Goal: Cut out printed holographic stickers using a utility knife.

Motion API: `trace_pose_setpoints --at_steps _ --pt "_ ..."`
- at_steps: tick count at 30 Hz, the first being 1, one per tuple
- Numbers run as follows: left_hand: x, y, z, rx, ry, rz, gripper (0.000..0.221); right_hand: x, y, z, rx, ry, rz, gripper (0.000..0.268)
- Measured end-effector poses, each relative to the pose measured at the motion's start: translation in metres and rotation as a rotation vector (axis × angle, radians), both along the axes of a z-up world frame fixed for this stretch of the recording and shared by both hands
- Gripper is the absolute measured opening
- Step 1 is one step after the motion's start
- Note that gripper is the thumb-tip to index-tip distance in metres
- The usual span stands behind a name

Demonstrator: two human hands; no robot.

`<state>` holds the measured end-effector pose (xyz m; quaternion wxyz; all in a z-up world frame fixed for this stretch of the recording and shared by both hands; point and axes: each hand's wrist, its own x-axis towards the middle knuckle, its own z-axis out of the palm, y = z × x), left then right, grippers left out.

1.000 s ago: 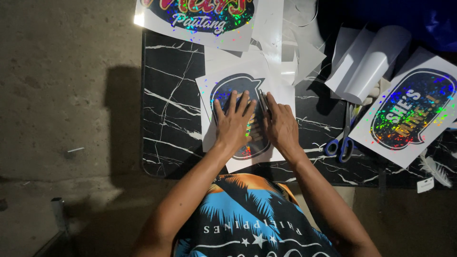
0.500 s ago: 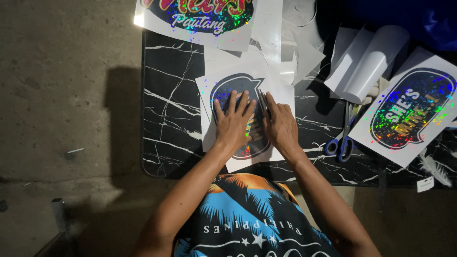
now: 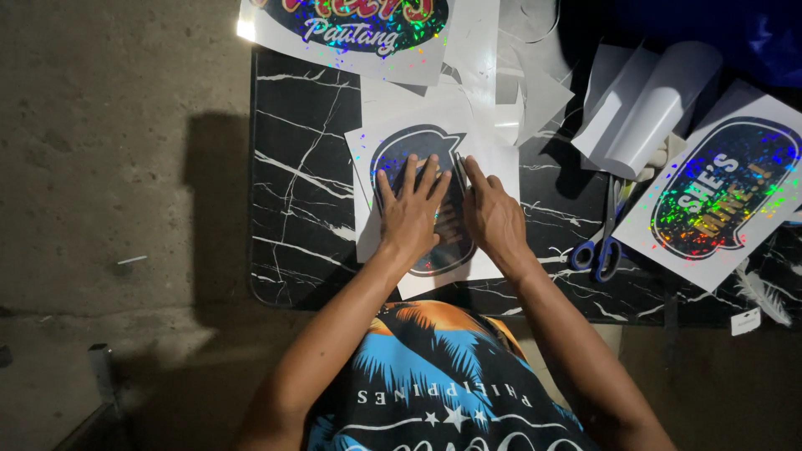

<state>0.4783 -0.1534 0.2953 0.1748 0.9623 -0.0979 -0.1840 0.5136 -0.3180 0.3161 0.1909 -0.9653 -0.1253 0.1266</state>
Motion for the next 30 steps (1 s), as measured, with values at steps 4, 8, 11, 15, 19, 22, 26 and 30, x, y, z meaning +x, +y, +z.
trace_pose_setpoints --at_steps 4,8,11,15,19,22,26,30 --pt "0.000 0.000 0.000 -0.001 0.004 0.006 0.117 0.000 0.002 0.003 0.007 0.009 -0.016 0.055" --pt "-0.001 -0.001 -0.005 -0.004 -0.003 0.013 0.117 0.001 0.006 0.011 0.036 0.011 -0.012 0.055" --pt "-0.002 -0.001 -0.009 0.006 -0.010 0.012 0.116 0.002 0.008 0.013 0.017 0.092 -0.054 0.052" --pt "-0.003 -0.001 -0.008 0.004 -0.020 0.022 0.114 0.001 0.005 0.009 0.010 0.026 -0.025 0.053" --pt "-0.004 -0.001 -0.011 -0.021 -0.022 0.043 0.114 0.000 0.006 0.009 0.021 0.008 -0.023 0.051" --pt "-0.003 -0.001 -0.009 -0.033 -0.017 0.051 0.114 0.002 0.008 0.011 0.001 0.051 -0.042 0.051" --pt "-0.003 -0.002 -0.012 -0.032 -0.010 0.055 0.114 0.000 0.008 0.013 0.005 0.046 -0.043 0.052" --pt "-0.005 -0.002 -0.018 -0.047 -0.042 0.066 0.113 -0.001 0.006 0.011 0.042 0.015 -0.018 0.052"
